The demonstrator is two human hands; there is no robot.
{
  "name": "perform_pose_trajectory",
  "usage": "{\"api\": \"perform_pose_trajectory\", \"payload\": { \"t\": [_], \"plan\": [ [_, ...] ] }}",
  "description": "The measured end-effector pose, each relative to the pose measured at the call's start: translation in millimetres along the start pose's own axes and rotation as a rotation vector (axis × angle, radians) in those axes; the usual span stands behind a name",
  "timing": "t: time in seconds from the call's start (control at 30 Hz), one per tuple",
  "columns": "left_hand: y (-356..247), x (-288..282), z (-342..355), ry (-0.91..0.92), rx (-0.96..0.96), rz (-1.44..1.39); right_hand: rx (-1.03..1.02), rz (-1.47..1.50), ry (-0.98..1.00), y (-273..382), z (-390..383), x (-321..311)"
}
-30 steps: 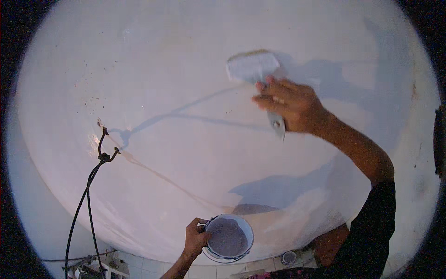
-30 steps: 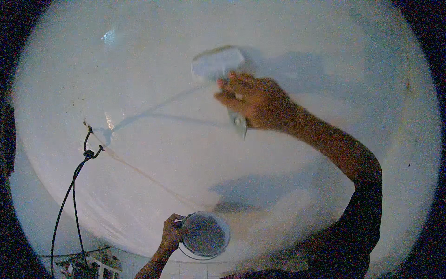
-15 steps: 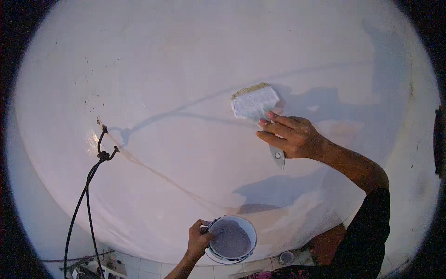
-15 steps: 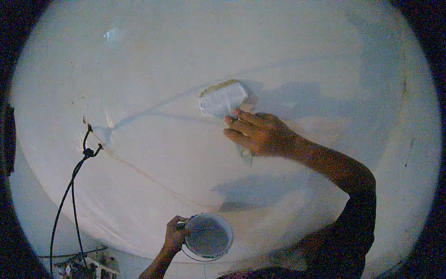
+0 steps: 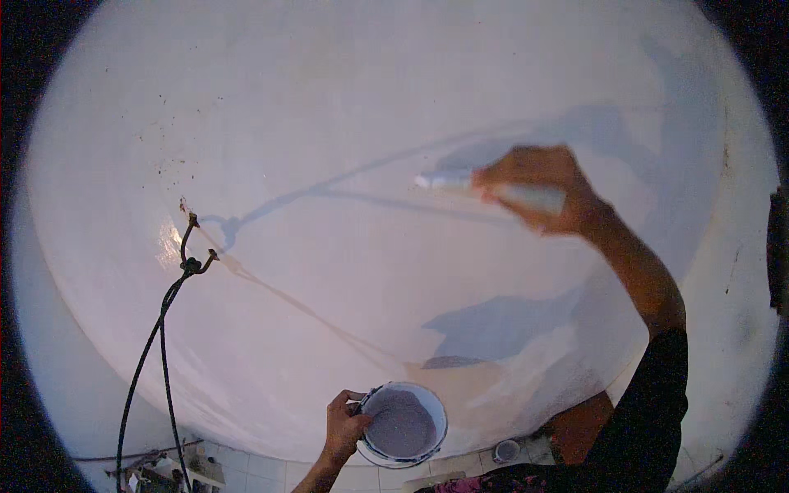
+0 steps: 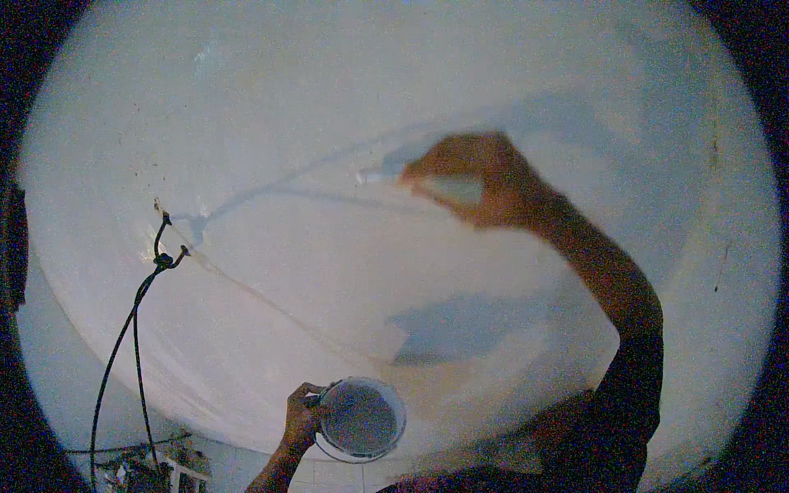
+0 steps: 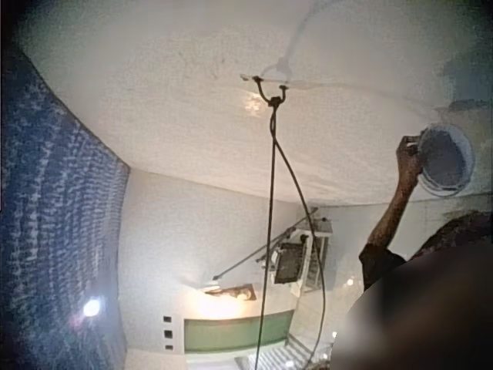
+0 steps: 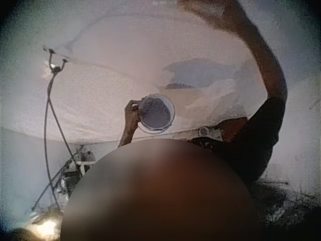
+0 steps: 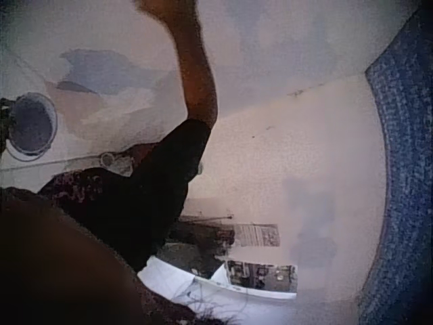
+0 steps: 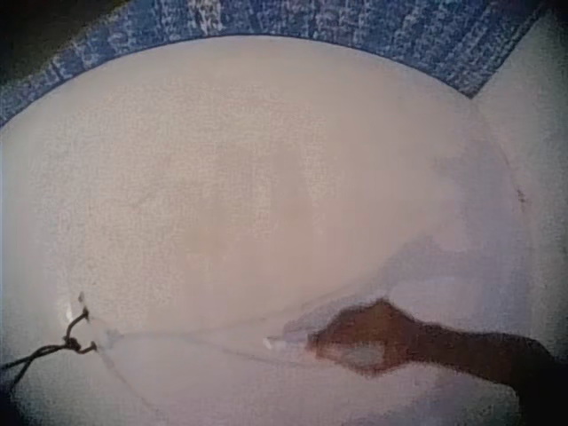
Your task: Painting the ceiling with white paint using a brush.
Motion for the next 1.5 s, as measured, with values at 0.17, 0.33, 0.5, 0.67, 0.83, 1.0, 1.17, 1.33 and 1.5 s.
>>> {"api": "perform_pose_trajectory", "payload": {
  "t": [0.17, 0.33, 0.5, 0.67, 0.83, 1.0, 1.17, 1.33, 1.5],
  "plan": [
    [-2.2, 3.1, -1.2, 0.055, -0.033, 0.023, 0.557, 0.328, 0.086, -102.5, 50.5, -48.1],
    [-2.7, 2.2, -0.5, 0.082, -0.023, 0.038, 0.606, 0.215, 0.05, -140.0, 77.0, -91.4],
    [0.6, 0.3, 1.2, 0.078, -0.02, 0.064, 0.634, 0.357, 0.006, -146.7, 90.0, -107.5],
    [7.7, -2.1, 4.9, 0.08, -0.042, 0.062, 0.599, 0.371, -0.098, -111.6, 101.4, -122.2],
    [11.9, -4.5, 5.1, 0.084, -0.035, 0.02, 0.509, 0.264, -0.286, -100.4, 109.5, -166.9],
    [7.3, -4.9, 5.1, 0.086, -0.024, 0.082, 0.433, 0.14, -0.477, -114.7, 121.4, -231.5],
    [8.4, -4.9, 8.7, 0.11, -0.034, 0.147, 0.181, -0.128, -0.666, -77.7, 121.9, -242.7],
    [18.7, -8.1, 10.9, 0.136, -0.039, 0.111, -0.166, -0.604, -0.602, -39.0, 90.3, -156.3],
    [30.2, -5.1, 11.1, 0.132, -0.1, 0.11, -0.132, -0.604, -0.542, -42.2, -1.1, -83.0]
  ]
}}
Point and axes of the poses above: each hand's wrist, its own z-axis towards the middle knuckle, its own x-axis out of the palm, y = z × x, the point moved 9 cm from there along z, towards the middle knuckle, and after that the axes turned 15 degrees about x, right-handed, at the moved point
